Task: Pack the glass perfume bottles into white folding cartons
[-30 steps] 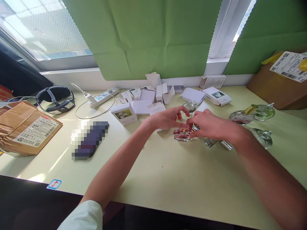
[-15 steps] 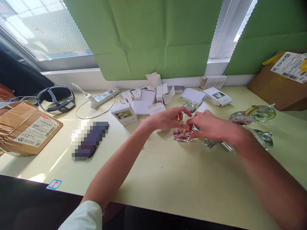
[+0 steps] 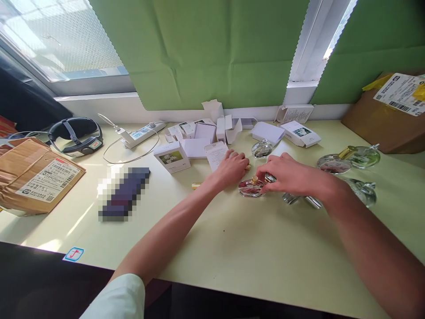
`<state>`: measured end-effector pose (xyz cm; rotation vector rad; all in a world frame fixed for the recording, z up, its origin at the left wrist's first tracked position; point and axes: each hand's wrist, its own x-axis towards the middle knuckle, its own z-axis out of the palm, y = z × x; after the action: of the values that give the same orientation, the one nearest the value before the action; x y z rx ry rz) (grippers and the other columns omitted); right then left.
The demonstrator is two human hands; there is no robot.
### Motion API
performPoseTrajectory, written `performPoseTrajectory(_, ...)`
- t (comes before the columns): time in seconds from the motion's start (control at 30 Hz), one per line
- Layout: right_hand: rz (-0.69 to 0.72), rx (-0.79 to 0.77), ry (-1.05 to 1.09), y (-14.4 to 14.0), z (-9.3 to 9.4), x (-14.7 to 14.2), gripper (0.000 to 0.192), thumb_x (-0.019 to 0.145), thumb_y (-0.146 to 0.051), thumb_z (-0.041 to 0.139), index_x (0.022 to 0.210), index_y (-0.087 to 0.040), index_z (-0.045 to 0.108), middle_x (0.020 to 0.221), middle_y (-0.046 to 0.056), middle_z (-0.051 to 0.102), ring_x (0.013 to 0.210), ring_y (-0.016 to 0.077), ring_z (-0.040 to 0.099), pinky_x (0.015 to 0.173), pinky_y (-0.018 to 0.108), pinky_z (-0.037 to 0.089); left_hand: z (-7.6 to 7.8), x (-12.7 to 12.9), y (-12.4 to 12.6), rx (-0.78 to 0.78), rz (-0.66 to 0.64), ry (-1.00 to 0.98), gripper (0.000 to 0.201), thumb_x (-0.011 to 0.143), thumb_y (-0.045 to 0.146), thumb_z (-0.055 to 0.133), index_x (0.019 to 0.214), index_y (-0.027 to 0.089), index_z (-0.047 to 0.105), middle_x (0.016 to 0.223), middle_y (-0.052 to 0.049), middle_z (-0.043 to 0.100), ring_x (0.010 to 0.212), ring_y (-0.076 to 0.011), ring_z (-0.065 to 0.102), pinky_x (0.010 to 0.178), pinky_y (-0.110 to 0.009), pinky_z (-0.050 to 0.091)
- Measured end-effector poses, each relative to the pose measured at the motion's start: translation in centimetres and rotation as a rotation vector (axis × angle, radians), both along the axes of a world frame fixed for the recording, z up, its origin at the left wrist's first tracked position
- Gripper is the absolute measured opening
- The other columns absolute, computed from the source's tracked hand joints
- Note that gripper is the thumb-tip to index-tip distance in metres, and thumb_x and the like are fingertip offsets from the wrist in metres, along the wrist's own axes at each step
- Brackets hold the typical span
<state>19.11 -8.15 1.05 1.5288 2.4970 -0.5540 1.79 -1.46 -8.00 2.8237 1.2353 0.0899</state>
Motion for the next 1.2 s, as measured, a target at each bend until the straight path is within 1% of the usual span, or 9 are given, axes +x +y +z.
performPoseTrajectory(0.07, -0.004, -0.006, 0.011, -0.1, 0.2, 0.0, 0.020, 0.085, -0.036, 0.059, 0.096, -0.023, 0.071, 0.098, 0.008, 0.064, 0.102, 0.0303, 0.053, 0.078, 0.035, 0.037, 0.4, -0.1, 0.0, 0.006, -0.011, 0.009, 0.028, 0.093, 0.017, 0.039, 0.099, 0.012, 0.066, 0.107, -0.014, 0.065, 0.106, -0.0263, 0.059, 0.107, -0.046, 0.028)
performPoseTrajectory(0.13, -0.009, -0.010, 0.025, -0.2, 0.1, 0.1, 0.022, 0.085, -0.037, 0.058, 0.096, -0.023, 0.071, 0.097, 0.009, 0.064, 0.102, 0.0309, 0.052, 0.077, 0.035, 0.037, 1.7, -0.7, 0.1, -0.041, -0.079, 0.014, 0.025, 0.095, 0.024, 0.043, 0.101, 0.015, 0.066, 0.103, -0.011, 0.067, 0.104, -0.0247, 0.059, 0.100, -0.041, 0.035)
performPoseTrajectory(0.2, -0.013, -0.015, 0.031, -0.1, 0.0, 0.3, 0.023, 0.084, -0.039, 0.058, 0.096, -0.024, 0.071, 0.096, 0.009, 0.063, 0.103, 0.0321, 0.051, 0.077, 0.035, 0.037, 3.9, -1.7, 0.0, -0.152, -0.167, -0.033, 0.026, 0.095, 0.032, 0.050, 0.114, 0.019, 0.061, 0.106, -0.007, 0.068, 0.101, -0.0209, 0.060, 0.087, -0.033, 0.041)
performPoseTrajectory(0.33, -0.033, -0.029, 0.020, 0.3, -0.6, 0.4, 0.025, 0.082, -0.045, 0.060, 0.094, -0.025, 0.070, 0.096, 0.009, 0.062, 0.104, 0.0331, 0.050, 0.072, 0.034, 0.037, 8.8, -3.7, -1.0, -0.278, -0.080, -0.212, 0.033, 0.095, 0.042, 0.052, 0.119, 0.021, 0.058, 0.103, -0.004, 0.070, 0.087, -0.0157, 0.062, 0.070, -0.026, 0.041)
performPoseTrajectory(0.47, -0.043, -0.030, 0.025, 0.4, -0.9, 0.4, 0.025, 0.082, -0.047, 0.061, 0.096, -0.029, 0.070, 0.096, 0.008, 0.063, 0.104, 0.0331, 0.051, 0.067, 0.032, 0.036, 11.3, -4.4, -2.4, -0.368, -0.170, -0.188, 0.030, 0.097, 0.038, 0.051, 0.117, 0.023, 0.066, 0.105, -0.003, 0.072, 0.084, -0.0136, 0.063, 0.065, -0.024, 0.041)
performPoseTrajectory(0.6, -0.044, -0.025, 0.026, 0.3, -0.9, 0.5, 0.025, 0.082, -0.050, 0.060, 0.090, -0.028, 0.069, 0.093, 0.008, 0.064, 0.105, 0.0337, 0.051, 0.067, 0.033, 0.037, 11.1, -3.6, -3.1, -0.379, -0.243, -0.177, 0.026, 0.097, 0.035, 0.051, 0.110, 0.023, 0.070, 0.100, -0.002, 0.073, 0.078, -0.0117, 0.062, 0.064, -0.023, 0.040)
performPoseTrajectory(0.83, 0.004, 0.016, 0.023, 0.3, -0.8, 0.3, 0.028, 0.086, -0.052, 0.057, 0.084, -0.025, 0.067, 0.087, 0.007, 0.062, 0.091, 0.0297, 0.053, 0.069, 0.034, 0.036, 9.6, -2.1, -3.1, -0.410, -0.211, -0.214, 0.033, 0.096, 0.047, 0.051, 0.099, 0.021, 0.070, 0.078, -0.001, 0.068, 0.066, -0.0109, 0.054, 0.059, -0.024, 0.034)
performPoseTrajectory(0.97, 0.013, 0.036, 0.005, 0.2, -0.8, 0.2, 0.032, 0.088, -0.053, 0.055, 0.075, -0.024, 0.062, 0.082, 0.006, 0.060, 0.085, 0.0274, 0.053, 0.067, 0.033, 0.034, 9.4, -1.9, -3.1, -0.423, -0.182, -0.224, 0.042, 0.097, 0.054, 0.043, 0.097, 0.020, 0.067, 0.079, -0.001, 0.067, 0.067, -0.0117, 0.052, 0.059, -0.025, 0.032)
performPoseTrajectory(1.2, -0.022, -0.039, -0.015, 0.1, -0.2, 0.0, 0.029, 0.087, -0.051, 0.057, 0.086, -0.024, 0.067, 0.091, 0.008, 0.061, 0.098, 0.0318, 0.053, 0.070, 0.034, 0.036, 9.2, -2.0, -2.9, -0.481, -0.060, -0.134, 0.047, 0.093, 0.064, 0.041, 0.101, 0.023, 0.062, 0.086, -0.003, 0.066, 0.069, -0.0139, 0.053, 0.059, -0.026, 0.032)
